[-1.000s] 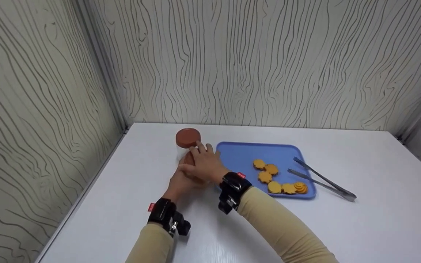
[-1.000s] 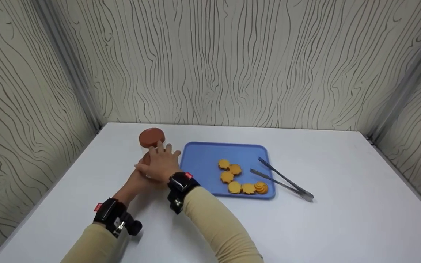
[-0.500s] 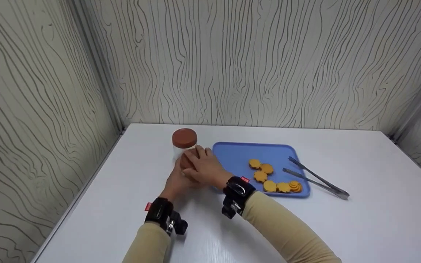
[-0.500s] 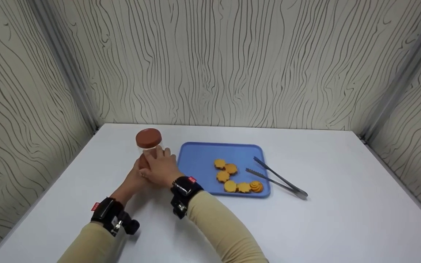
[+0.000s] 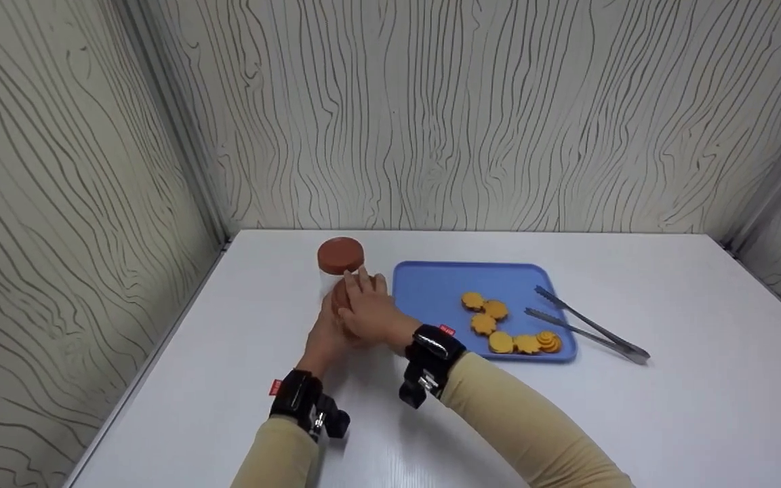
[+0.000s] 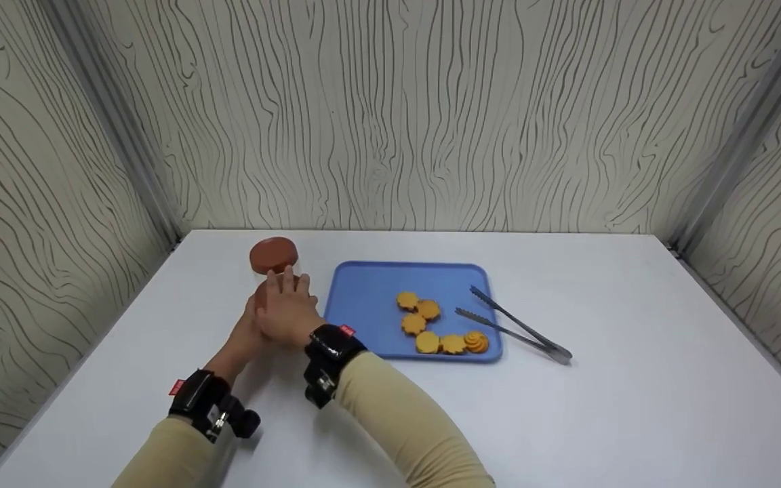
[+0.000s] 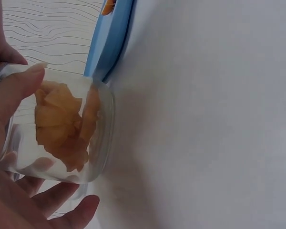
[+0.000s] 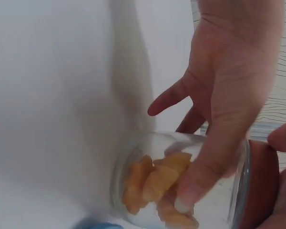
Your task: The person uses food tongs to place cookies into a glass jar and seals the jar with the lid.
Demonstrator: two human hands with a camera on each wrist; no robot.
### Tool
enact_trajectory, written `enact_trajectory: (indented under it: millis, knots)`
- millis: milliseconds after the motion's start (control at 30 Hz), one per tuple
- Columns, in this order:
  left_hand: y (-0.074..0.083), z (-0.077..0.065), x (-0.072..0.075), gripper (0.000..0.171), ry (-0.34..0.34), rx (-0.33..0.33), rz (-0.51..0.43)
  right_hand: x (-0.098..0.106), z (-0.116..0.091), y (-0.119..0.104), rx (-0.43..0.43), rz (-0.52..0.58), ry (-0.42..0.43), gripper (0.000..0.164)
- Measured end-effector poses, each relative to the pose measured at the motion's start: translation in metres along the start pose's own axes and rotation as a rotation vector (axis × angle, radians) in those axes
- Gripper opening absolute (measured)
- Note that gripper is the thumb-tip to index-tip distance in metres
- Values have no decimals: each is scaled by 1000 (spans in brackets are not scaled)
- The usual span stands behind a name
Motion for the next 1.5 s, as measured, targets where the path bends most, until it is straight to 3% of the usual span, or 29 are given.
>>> enact_trajectory:
  millis: [100,267,500,667,800,900,1000,1167,1300,1500]
  knots:
    - [-1,-1,2,100,-8,13,10,3,-1,-1,37,-58,4,66]
    - [-3,-6,6,102,-38,13,15,-1,-2,-8,25,-177,67,64]
    - [-6,-11,17,98,11,28,18,-8,1,-18,47,-277,102,63]
    - [-7,-12,21,102,25,12,10,-8,6,-16,105,-125,115,71]
    - [-7,-12,23,106,34,-6,-32,-5,9,-9,169,109,69,67]
    - [-11,-14,25,106,69,50,-78,-2,10,-2,169,294,51,64]
    - [-19,-16,31,105,125,141,-104,2,13,8,144,402,117,59]
    - [-30,-21,40,107,184,218,-117,8,19,30,86,379,235,54]
    - [-33,-25,47,106,194,220,-132,6,27,39,51,302,219,59]
    - [-35,-29,46,107,200,228,-136,-6,43,43,-21,284,170,73]
Point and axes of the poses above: each hand's wrist, its own z-axis towards the middle knuckle, its own x-axis out of the back of the hand, y = z × x, the point moved 4 cm from there along z, towards the middle knuckle, and after that the axes turned 2 degrees about -z, right-handed, at the moved point
